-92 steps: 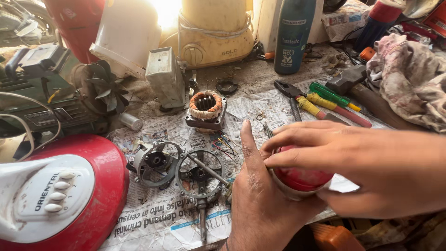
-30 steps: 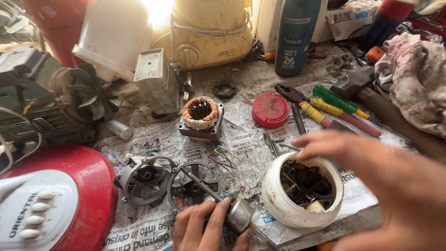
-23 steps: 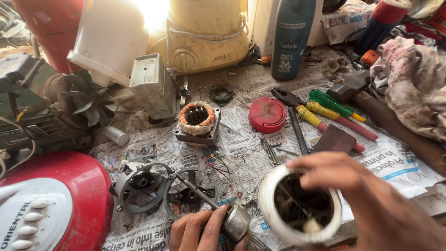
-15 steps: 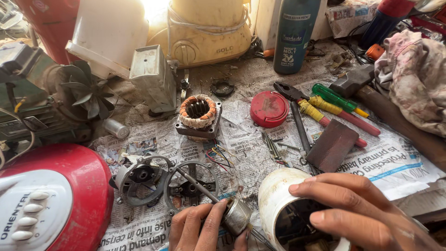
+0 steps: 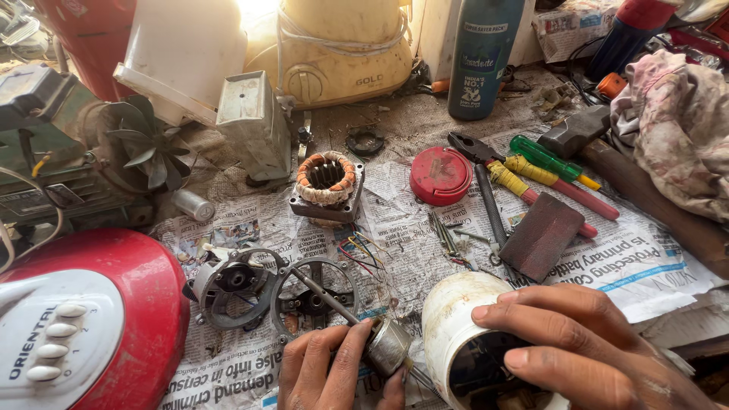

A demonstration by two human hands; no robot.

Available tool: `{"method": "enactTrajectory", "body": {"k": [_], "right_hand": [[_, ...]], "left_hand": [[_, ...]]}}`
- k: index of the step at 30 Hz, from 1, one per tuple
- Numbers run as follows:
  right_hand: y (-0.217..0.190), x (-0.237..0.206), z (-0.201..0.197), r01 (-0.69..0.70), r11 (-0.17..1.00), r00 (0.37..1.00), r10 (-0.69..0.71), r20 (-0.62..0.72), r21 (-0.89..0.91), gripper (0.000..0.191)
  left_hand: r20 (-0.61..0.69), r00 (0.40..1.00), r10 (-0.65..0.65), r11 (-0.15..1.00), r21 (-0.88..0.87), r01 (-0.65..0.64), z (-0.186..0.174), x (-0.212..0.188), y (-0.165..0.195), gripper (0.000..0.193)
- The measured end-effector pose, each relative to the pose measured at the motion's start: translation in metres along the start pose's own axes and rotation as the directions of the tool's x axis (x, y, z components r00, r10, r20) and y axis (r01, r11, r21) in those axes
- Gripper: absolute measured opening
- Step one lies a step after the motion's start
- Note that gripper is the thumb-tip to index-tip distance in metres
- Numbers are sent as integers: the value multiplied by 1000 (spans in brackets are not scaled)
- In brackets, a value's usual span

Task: The person disassembles a small motor assembly, removes the rotor, and applies lubricant from a jar to the rotor shaft. They then reassemble the motor components and test the rotation of the shaft.

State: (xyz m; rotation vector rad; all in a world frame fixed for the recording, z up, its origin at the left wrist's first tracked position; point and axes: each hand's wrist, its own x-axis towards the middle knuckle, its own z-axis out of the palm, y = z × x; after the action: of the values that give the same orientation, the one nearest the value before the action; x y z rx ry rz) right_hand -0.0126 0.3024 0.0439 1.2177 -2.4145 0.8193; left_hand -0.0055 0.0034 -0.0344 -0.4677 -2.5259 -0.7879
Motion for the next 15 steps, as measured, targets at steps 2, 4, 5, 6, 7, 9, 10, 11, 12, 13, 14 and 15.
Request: {"method": "enactTrajectory", "body": {"k": [2, 4, 5, 6, 7, 9, 10, 11, 12, 13, 14, 15], "right_hand": [[0, 1, -1, 6, 1000, 1000, -6, 3, 2, 64], [0, 3, -1, 12, 1000, 1000, -12, 7, 8, 65], [0, 5, -2, 18, 1000, 1000, -18, 7, 13, 65], [0, 6, -2, 24, 1000, 1000, -24, 7, 18, 65], [-1, 6, -2, 30, 999, 1000, -30, 6, 22, 66], [-1, 8, -2, 41, 999, 999, -41, -6, 20, 66], [-2, 8, -2, 47, 999, 999, -46, -12, 18, 66], [-2, 8, -1, 43, 999, 999, -43, -15, 24, 66], [-3, 8, -1, 40, 999, 999, -40, -19, 30, 65], [-4, 8, -1, 37, 999, 999, -36, -22, 35, 65], [-4, 8, 0, 32, 999, 999, -31, -18, 34, 65], [-4, 8, 0, 26, 999, 1000, -26, -13, 33, 65]], "left_hand": [[-21, 1000, 7, 1000, 0, -7, 0, -1, 1, 61], [-23, 1000, 11, 1000, -2, -11, 1, -1, 1, 61], [-14, 1000, 12, 1000, -3, -12, 1, -1, 1, 61], [-6, 1000, 12, 1000, -5, -13, 1, -1, 0, 61], [-3, 1000, 17, 1000, -4, -17, 1, -1, 0, 61], [3, 1000, 23, 1000, -1, -23, 1, -1, -1, 61], [6, 1000, 18, 1000, -2, -18, 1, -1, -1, 61], [8, 1000, 12, 1000, -4, -12, 1, -1, -1, 61], [11, 1000, 7, 1000, -5, -7, 1, -1, 0, 61], [7, 1000, 6, 1000, -5, -6, 0, -1, 0, 62], [3, 1000, 4, 1000, -5, -4, 0, 0, 1, 62], [-1, 1000, 3, 1000, -4, -3, 0, 0, 1, 62]]}}
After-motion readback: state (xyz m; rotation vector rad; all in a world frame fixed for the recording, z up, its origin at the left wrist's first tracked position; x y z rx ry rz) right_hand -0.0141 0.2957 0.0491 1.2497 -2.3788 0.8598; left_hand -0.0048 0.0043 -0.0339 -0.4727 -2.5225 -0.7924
